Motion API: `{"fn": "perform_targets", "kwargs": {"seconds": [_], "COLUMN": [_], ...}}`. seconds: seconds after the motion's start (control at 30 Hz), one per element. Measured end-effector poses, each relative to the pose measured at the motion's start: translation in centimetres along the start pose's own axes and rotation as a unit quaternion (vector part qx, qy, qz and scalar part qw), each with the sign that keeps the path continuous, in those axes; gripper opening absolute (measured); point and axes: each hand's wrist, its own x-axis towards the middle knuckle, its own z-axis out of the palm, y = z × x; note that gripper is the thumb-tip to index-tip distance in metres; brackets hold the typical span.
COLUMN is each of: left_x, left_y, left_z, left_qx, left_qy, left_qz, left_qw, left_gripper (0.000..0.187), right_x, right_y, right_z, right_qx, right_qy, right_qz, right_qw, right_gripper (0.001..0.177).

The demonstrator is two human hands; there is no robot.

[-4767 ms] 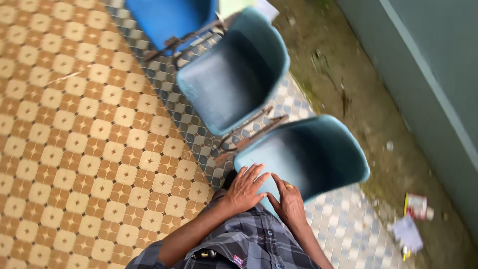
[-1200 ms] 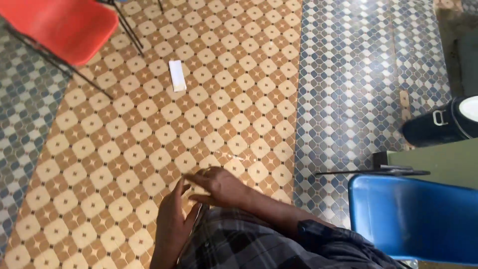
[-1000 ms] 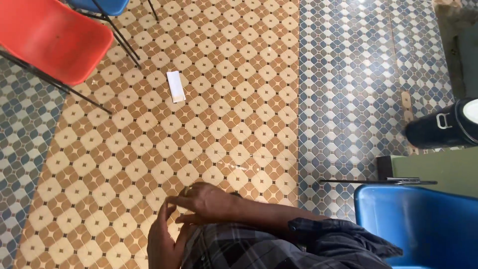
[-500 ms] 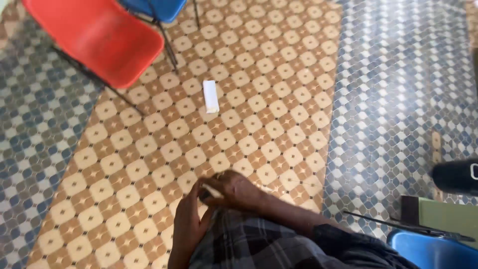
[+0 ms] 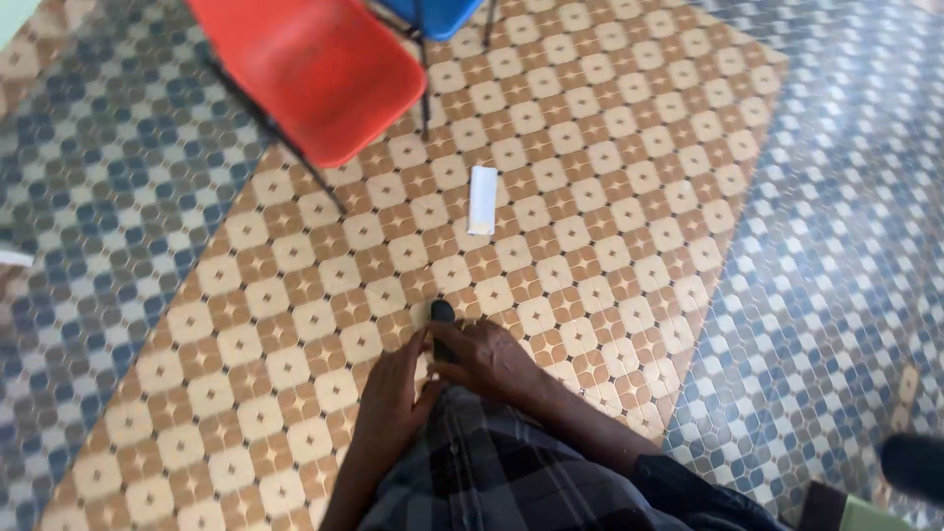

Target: The person repeatedly picks up and places down several plastic chairs of different colors. They lift each chair, carry it a short distance, and set it down, sometimes stacking them. The activity occurs on a patterned tile floor with a white cabinet visible in the background.

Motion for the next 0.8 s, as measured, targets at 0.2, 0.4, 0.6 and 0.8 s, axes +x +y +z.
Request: {"fn": "perform_targets", "kwargs": {"seconds": [0.2, 0.4, 0.6, 0.8], "left_x": [6.0, 10.2, 15.1, 21.8], "left_y": [-2.8, -3.7, -7.6, -13.7], "left_z": [-4.2, -7.9, -8.8, -10.7], "left_qx": [0.032, 0.011, -0.025, 0.001], "left_qy": [0.023, 0.107, 0.120, 0.090], "left_qz": [-0.063, -0.110, -0.144, -0.084], "left_qw": [0.997, 0.988, 0.982, 0.992], "left_gripper": [0.074, 0.074, 0.071, 0.062], "right_x": [10.1, 19.0, 25.0, 30.6], "right_y": [2.5, 2.9, 5.2, 8.1], "right_z": [-0.4, -2.2, -2.0, -2.0], "right_qx": [0.016, 0.014, -0.004, -0.059], "right_qy": [0.010, -0.056, -0.097, -0.086], "right_qz": [-0.106, -0.180, -0.157, -0.106], "right_qw": [0.994, 0.982, 0.983, 0.989], "right_gripper": [0.057, 0.060, 0.062, 0.063]}}
